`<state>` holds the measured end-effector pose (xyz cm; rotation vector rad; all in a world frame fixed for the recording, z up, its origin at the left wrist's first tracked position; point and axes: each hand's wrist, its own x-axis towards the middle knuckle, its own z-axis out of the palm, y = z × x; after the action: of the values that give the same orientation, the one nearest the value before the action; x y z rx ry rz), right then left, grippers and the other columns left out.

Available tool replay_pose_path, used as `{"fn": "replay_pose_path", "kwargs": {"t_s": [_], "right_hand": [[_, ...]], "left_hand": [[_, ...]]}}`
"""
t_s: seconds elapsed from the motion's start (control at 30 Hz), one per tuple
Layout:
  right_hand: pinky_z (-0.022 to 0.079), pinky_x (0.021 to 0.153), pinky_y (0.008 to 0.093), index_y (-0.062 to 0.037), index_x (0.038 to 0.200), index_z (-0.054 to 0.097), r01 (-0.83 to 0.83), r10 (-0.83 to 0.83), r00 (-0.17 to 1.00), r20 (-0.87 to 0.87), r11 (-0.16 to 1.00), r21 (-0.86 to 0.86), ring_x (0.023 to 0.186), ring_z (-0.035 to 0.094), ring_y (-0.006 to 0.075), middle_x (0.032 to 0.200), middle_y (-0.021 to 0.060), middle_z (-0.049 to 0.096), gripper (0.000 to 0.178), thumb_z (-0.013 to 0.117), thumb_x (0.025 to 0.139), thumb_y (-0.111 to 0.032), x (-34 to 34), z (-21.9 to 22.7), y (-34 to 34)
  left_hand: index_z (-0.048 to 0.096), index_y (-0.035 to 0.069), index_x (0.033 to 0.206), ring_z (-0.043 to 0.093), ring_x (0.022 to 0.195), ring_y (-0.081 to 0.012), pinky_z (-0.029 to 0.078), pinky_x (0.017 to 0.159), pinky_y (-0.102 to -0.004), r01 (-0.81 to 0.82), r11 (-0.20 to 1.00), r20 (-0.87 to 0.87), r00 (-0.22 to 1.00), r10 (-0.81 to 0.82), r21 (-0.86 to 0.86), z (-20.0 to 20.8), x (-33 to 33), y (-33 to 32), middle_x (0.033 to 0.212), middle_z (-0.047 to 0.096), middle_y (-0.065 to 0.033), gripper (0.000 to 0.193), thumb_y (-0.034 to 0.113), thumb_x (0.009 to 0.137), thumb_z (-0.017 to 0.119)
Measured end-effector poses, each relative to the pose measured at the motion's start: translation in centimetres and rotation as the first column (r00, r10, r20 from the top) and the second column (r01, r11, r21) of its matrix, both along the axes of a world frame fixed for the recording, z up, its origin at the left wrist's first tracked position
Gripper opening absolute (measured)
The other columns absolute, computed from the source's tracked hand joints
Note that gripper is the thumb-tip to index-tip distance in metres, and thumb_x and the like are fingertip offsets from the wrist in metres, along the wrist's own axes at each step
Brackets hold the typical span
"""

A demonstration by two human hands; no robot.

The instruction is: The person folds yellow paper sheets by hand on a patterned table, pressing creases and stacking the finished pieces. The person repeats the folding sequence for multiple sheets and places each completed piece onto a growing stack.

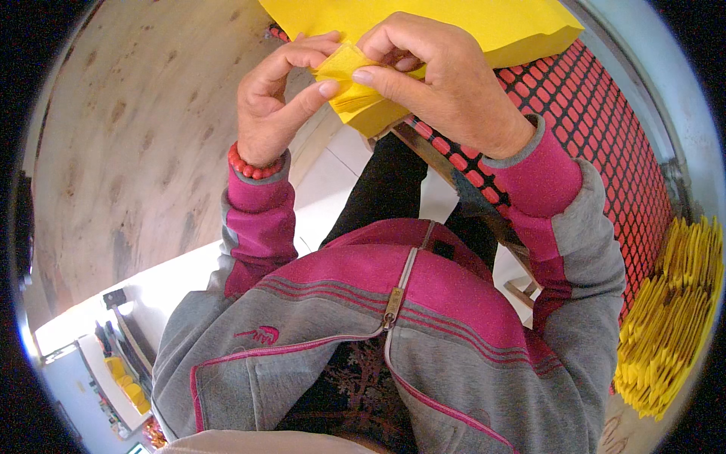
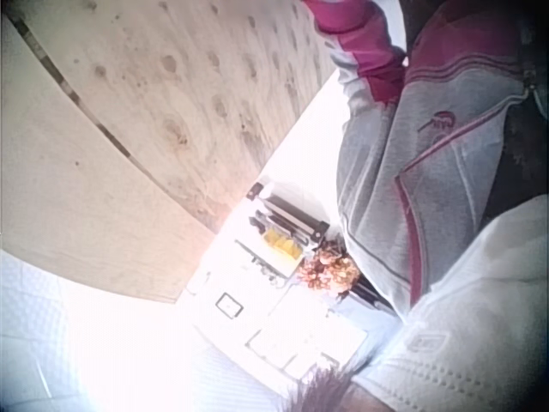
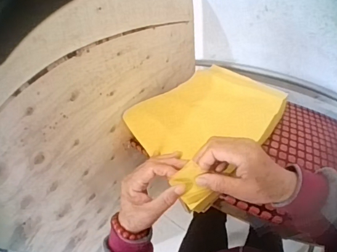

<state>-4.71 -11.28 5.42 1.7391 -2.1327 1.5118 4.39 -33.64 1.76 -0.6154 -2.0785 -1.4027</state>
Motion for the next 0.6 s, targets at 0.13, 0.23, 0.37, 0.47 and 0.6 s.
{"fn": "replay_pose_path", "kwargs": {"t_s": [0.13, 0.23, 0.37, 0.47, 0.6], "right_hand": [[0.052, 0.078, 0.024, 0.0004, 0.098, 0.063, 0.032, -0.031, 0.999, -0.023, 0.999, 0.026, 0.087, 0.063, 0.0102, 0.103, 0.0066, 0.067, 0.009, 0.069, 0.095, -0.005, 0.4, 0.4, -0.3], [0.052, 0.079, 0.0252, -0.001, 0.097, 0.065, 0.146, -0.146, 0.988, -0.053, 0.989, 0.003, 0.087, 0.064, 0.0112, 0.098, 0.0059, 0.068, 0.008, 0.07, 0.094, -0.006, 0.8, 1.4, -0.3], [0.05, 0.079, 0.02, 0.0004, 0.116, 0.063, 0.123, -0.07, 0.958, 0.279, 0.977, -0.177, 0.085, 0.063, 0.0099, 0.095, 0.0041, 0.068, 0.02, 0.064, 0.101, -0.013, 2.4, 2.9, 1.5], [0.052, 0.079, 0.0249, -0.0022, 0.102, 0.066, 0.161, -0.161, 0.987, 0.03, 0.987, 0.015, 0.086, 0.065, 0.0127, 0.094, 0.0058, 0.069, 0.009, 0.068, 0.095, -0.008, 7.2, 2.2, 5.9], [0.05, 0.067, 0.0386, -0.0075, 0.089, 0.061, -0.021, -0.05, 0.975, 0.218, 0.95, 0.311, 0.074, 0.063, 0.0291, 0.081, 0.0092, 0.06, 0.016, 0.069, 0.093, -0.021, 12.7, -5.0, 8.7]], "left_hand": [[0.071, 0.005, 0.098, 0.067, 0.118, -0.0259, 0.041, 0.111, -0.0437, -0.033, 0.999, 0.006, 0.999, 0.033, 0.029, -0.1, -0.1, 0.2, 0.106, 0.075, -0.0064, 0.011, 0.009, 0.089, 0.077], [0.07, 0.003, 0.099, 0.067, 0.109, -0.0192, 0.048, 0.101, -0.0352, -0.054, 0.989, 0.018, 0.998, 0.052, 0.134, -0.7, -0.5, 0.2, 0.106, 0.073, -0.0051, 0.01, 0.006, 0.091, 0.076], [0.068, 0.004, 0.108, 0.062, 0.098, -0.0099, 0.05, 0.087, -0.0258, -0.039, 0.958, 0.121, 0.993, 0.005, 0.284, -2.0, -0.5, 0.2, 0.107, 0.069, -0.0005, 0.014, 0.002, 0.094, 0.071], [0.064, 0.005, 0.104, 0.059, 0.092, -0.0065, 0.047, 0.082, -0.0226, -0.015, 0.956, 0.103, 0.995, -0.016, 0.292, -2.4, -0.5, 0.7, 0.104, 0.067, 0.002, 0.008, 0.004, 0.097, 0.068], [0.064, 0.005, 0.101, 0.059, 0.091, -0.0066, 0.047, 0.083, -0.0219, 0.017, 0.951, 0.053, 0.998, -0.035, 0.308, -2.3, -0.7, 0.8, 0.101, 0.068, 0.0018, 0.004, 0.005, 0.098, 0.067]]}}
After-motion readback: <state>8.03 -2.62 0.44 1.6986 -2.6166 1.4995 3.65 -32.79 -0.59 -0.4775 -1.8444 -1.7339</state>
